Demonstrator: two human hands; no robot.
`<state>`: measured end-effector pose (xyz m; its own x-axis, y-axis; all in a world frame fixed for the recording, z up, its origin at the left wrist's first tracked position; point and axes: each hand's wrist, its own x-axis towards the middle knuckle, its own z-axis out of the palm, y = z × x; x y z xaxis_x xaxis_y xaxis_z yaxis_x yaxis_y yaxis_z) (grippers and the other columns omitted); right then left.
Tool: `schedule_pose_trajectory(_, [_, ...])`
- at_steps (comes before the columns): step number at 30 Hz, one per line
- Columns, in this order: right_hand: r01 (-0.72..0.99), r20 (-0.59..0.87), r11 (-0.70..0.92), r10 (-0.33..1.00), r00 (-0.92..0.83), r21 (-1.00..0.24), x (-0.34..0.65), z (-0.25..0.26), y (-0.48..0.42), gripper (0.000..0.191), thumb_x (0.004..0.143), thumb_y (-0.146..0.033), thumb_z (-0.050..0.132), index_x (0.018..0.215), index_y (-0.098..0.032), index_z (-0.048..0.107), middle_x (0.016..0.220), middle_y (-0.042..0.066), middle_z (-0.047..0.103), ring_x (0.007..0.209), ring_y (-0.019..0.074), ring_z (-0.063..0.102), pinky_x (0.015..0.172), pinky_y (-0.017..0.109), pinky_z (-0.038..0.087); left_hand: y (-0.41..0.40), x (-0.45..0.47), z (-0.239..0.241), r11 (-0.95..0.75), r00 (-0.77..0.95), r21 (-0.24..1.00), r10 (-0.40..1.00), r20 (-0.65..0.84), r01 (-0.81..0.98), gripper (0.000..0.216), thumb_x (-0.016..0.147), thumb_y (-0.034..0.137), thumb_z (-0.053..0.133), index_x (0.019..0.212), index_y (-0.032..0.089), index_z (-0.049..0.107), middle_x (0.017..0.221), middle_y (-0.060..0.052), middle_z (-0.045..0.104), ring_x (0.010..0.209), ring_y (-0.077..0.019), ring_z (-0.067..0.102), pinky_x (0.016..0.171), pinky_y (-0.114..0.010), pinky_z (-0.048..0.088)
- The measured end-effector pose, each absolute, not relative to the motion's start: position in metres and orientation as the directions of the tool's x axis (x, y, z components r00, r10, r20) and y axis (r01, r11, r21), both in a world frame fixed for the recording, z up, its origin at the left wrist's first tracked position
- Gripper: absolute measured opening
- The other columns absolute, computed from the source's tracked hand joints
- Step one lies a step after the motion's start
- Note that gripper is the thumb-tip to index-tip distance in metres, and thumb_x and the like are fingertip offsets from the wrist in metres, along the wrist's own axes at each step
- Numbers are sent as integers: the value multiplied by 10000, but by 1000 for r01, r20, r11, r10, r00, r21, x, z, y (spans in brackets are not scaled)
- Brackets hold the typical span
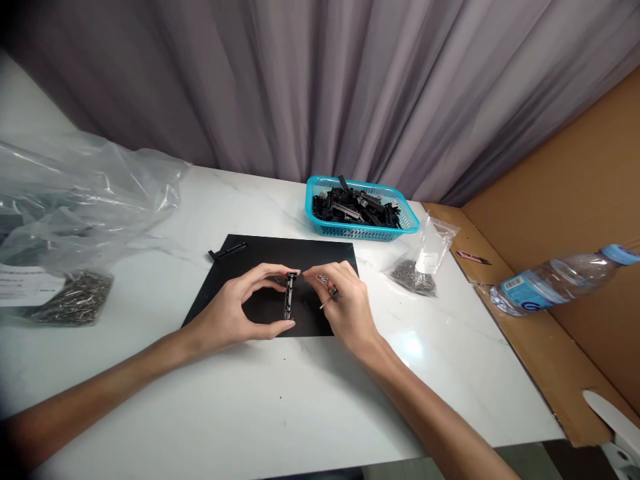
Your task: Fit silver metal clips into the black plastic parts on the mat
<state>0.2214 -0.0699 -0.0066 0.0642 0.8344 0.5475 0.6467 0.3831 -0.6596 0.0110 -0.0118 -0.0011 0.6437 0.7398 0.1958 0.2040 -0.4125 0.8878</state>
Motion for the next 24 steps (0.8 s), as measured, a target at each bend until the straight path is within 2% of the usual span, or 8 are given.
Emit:
schedule_pose_trajectory(3, [647, 531, 376, 846, 54, -664, 220, -6, -70, 100, 1008, -192, 593, 970, -248, 666, 874, 22, 670, 771, 188, 554, 694, 332, 435, -13, 12, 0, -472, 627, 849, 742, 237, 237, 664, 711, 385, 896, 1288, 244, 599, 1253, -93, 696, 1070, -299, 713, 1028, -485, 552])
schedule_pose_trajectory(10, [521, 527, 394, 840, 132, -757, 205, -7, -70, 88, 1042, -272, 544, 980, -238, 596, 981, 44, 648, 849, 186, 587, 727, 321, 457, -16, 14, 1, -531, 612, 820, 727, 312, 213, 649, 684, 383, 912, 1240, 217, 621, 1172, -87, 720, 990, -274, 733, 946, -423, 582])
schedule_pose_trajectory(16, [452, 560, 461, 821, 110, -764, 198, -12, -68, 70, 1038, -245, 558, 980, -229, 594, 1005, 43, 615, 836, 164, 581, 695, 305, 468, -17, 14, 0, -611, 606, 765, 692, 392, 204, 639, 671, 250, 883, 1241, 210, 599, 1125, -51, 714, 928, -226, 729, 874, -385, 595])
schedule_pose_trajectory(20, [498, 623, 498, 774, 116, -710, 195, -14, -69, 72, 1030, -175, 549, 997, -228, 584, 984, 37, 610, 824, 155, 580, 686, 302, 478, -19, 15, 0, -653, 599, 726, 675, 431, 213, 626, 672, 235, 879, 1232, 204, 599, 1108, -42, 712, 921, -210, 713, 871, -376, 586])
schedule_pose_trajectory(24, [602, 707, 540, 704, 61, -589, 196, -14, -70, 106, 1012, -123, 552, 1002, -225, 577, 967, 49, 635, 837, 169, 599, 667, 310, 489, -22, 14, 0, -698, 597, 684, 647, 474, 214, 616, 687, 245, 879, 1232, 203, 595, 1086, -36, 710, 915, -202, 695, 858, -365, 574])
